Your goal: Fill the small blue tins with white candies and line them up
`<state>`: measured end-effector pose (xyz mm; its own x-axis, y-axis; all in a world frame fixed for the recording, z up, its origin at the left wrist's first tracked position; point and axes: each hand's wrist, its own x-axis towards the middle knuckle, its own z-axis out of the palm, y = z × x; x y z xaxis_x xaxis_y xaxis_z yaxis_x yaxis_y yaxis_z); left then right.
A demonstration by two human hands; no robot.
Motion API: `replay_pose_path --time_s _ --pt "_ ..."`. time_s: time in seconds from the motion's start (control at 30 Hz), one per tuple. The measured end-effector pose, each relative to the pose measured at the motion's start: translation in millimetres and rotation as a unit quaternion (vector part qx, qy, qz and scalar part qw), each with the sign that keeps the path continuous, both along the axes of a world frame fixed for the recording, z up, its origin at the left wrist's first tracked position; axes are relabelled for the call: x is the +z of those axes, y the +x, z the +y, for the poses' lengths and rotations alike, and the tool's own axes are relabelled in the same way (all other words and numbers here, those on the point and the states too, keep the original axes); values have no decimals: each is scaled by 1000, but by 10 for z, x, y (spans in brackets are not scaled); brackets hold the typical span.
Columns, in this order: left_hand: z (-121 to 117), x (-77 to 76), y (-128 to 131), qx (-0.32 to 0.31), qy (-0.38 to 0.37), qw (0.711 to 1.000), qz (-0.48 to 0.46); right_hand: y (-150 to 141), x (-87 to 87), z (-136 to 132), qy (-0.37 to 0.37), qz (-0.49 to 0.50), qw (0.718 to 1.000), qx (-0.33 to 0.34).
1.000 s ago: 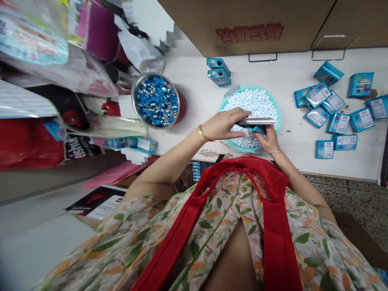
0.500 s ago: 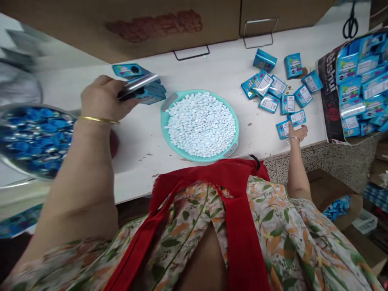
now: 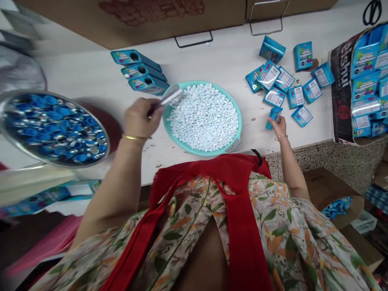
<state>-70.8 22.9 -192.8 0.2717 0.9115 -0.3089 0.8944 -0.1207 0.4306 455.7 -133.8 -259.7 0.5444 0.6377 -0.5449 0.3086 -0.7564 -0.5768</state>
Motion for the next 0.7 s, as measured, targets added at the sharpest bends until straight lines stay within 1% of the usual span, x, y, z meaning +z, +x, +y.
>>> replay_pose_path --time_s 0.03,0.07,0.1,0.13,0.17,0.2,0.23,0.3,0.37,0.43,0.5,0.6,0.67,0.7 --pt "-181 67 2 -27 -18 999 -6 -93 49 58 28 65 997 -31" --pt "-366 142 -7 -51 -39 998 -10 -192 120 114 55 141 986 -67" --pt "-548 219 -24 -69 -59 996 -11 -293 213 166 82 227 965 -104" --pt "-723 295 -47 -81 -78 994 -7 -393 321 211 103 312 936 -129" --pt "-887 365 -70 -87 -94 992 4 -490 437 248 113 378 908 -139" --pt "-1037 423 -86 -91 -108 990 18 -580 553 275 116 422 889 -136" --pt "-1171 464 -86 -91 -120 988 36 -663 661 292 118 449 876 -130" --pt "-1383 487 -14 -76 -138 985 76 -803 839 293 126 477 862 -120" --pt "-1507 422 172 -45 -150 982 103 -905 958 260 134 492 852 -115" --pt "-1536 279 446 -6 -158 982 100 -977 1032 214 142 501 848 -104" --pt "-1481 94 753 36 -151 985 75 -1040 1077 175 162 497 848 -91" --pt "-1323 -176 1161 94 -133 986 24 -1163 1111 136 184 482 853 -82" --pt "-1229 -307 1337 118 -117 986 -8 -1274 1117 100 170 473 860 -91" --pt "-1196 -354 1384 125 -112 986 -21 -1331 1117 70 160 468 864 -99"
